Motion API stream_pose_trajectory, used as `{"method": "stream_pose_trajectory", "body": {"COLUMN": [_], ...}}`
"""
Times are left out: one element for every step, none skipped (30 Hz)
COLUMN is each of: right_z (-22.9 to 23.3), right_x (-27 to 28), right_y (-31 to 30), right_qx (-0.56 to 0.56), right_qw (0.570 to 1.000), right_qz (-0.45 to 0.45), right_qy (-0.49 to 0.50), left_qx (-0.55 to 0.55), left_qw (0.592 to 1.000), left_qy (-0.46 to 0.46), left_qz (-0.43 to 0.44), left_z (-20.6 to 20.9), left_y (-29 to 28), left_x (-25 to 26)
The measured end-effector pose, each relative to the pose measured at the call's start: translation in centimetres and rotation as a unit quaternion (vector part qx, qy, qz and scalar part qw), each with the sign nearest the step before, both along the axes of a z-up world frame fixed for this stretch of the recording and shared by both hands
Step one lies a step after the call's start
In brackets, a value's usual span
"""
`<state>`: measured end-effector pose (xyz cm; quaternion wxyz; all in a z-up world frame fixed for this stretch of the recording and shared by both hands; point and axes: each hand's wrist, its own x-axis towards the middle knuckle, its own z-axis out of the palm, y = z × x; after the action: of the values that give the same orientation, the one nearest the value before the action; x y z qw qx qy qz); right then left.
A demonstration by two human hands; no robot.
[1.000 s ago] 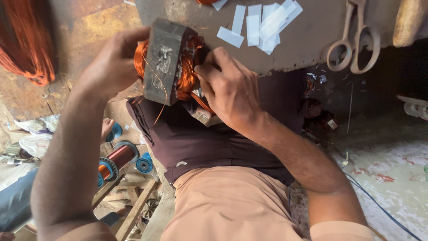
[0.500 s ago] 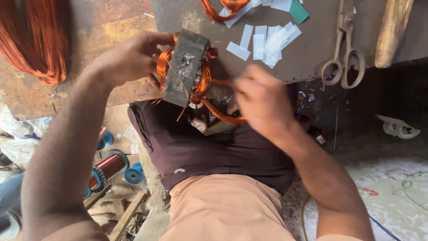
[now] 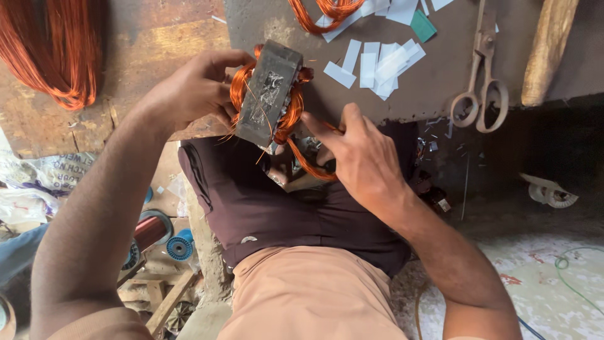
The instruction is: The person winds copper wire around a rectangular metal core, inserting small white insulating strips between layers. They use their hands to wrap the wire and occasionally use a tool to press the wire into place.
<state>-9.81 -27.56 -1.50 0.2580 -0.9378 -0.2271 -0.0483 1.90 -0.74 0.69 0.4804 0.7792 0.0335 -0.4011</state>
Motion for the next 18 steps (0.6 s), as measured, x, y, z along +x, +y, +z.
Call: {"method": "stream_pose_trajectory", "body": {"right_z": [0.2, 0.5, 1.1, 1.9, 2.6, 3.0, 3.3, 3.7, 3.6, 3.4, 3.1, 3.2, 3.6, 4.0, 4.4, 4.6, 4.7, 4.7], "right_x": [-0.1, -0.3, -0.5, -0.7, -0.6, -0.1, 0.4, 0.9, 1.8, 3.1, 4.7, 5.6, 5.4, 5.2, 5.0, 4.8, 3.5, 2.6], "right_y": [-0.3, -0.6, -1.2, -2.0, -2.2, -2.0, -1.8, -1.6, -0.9, 0.1, 1.9, 3.7, 4.6, 5.3, 5.6, 5.5, 5.4, 5.3], "right_qx": [0.006, 0.012, 0.027, 0.041, 0.059, 0.073, 0.083, 0.093, 0.134, 0.174, 0.249, 0.320, 0.324, 0.328, 0.329, 0.324, 0.316, 0.308], "right_qw": [1.000, 0.999, 0.999, 0.998, 0.997, 0.995, 0.993, 0.989, 0.986, 0.981, 0.967, 0.940, 0.943, 0.945, 0.944, 0.945, 0.947, 0.950], "right_qz": [-0.008, -0.016, -0.029, -0.041, -0.053, -0.062, -0.076, -0.090, -0.075, -0.059, -0.048, -0.033, -0.015, 0.003, 0.017, 0.026, 0.033, 0.040], "right_qy": [0.024, 0.047, 0.031, 0.016, -0.003, -0.024, -0.045, -0.065, -0.062, -0.058, 0.029, 0.116, 0.067, 0.019, -0.030, -0.042, -0.040, -0.037], "left_qx": [0.006, 0.013, 0.004, -0.004, -0.010, -0.008, -0.010, -0.011, -0.010, -0.008, -0.005, -0.028, -0.054, -0.080, -0.115, -0.150, -0.186, -0.166], "left_qw": [1.000, 1.000, 0.999, 0.999, 0.997, 0.996, 0.996, 0.996, 0.995, 0.995, 0.994, 0.992, 0.988, 0.984, 0.976, 0.967, 0.956, 0.948], "left_qy": [-0.008, -0.016, -0.019, -0.021, -0.028, -0.029, -0.030, -0.031, -0.031, -0.031, -0.034, -0.058, -0.083, -0.107, -0.142, -0.175, -0.194, -0.257], "left_qz": [0.002, 0.004, 0.027, 0.049, 0.072, 0.080, 0.083, 0.087, 0.090, 0.094, 0.103, 0.111, 0.115, 0.118, 0.116, 0.112, 0.114, 0.092], "left_z": [-0.1, -0.3, -0.5, -0.9, -0.9, -0.8, -0.8, -0.8, -0.9, -1.0, -1.1, -1.2, -1.5, -1.7, -1.8, -2.0, -2.6, -3.3], "left_y": [0.0, 0.1, 0.0, -0.3, -0.2, -0.1, -0.2, -0.4, -0.5, -0.7, -0.4, -0.2, -0.2, 0.0, 0.4, 0.9, 1.1, 1.2], "left_x": [-0.2, -0.4, -0.6, -0.8, -0.8, -1.0, -1.2, -1.3, -1.3, -1.3, -1.4, -1.7, -1.9, -1.9, -1.8, -1.8, -2.5, -2.6]}}
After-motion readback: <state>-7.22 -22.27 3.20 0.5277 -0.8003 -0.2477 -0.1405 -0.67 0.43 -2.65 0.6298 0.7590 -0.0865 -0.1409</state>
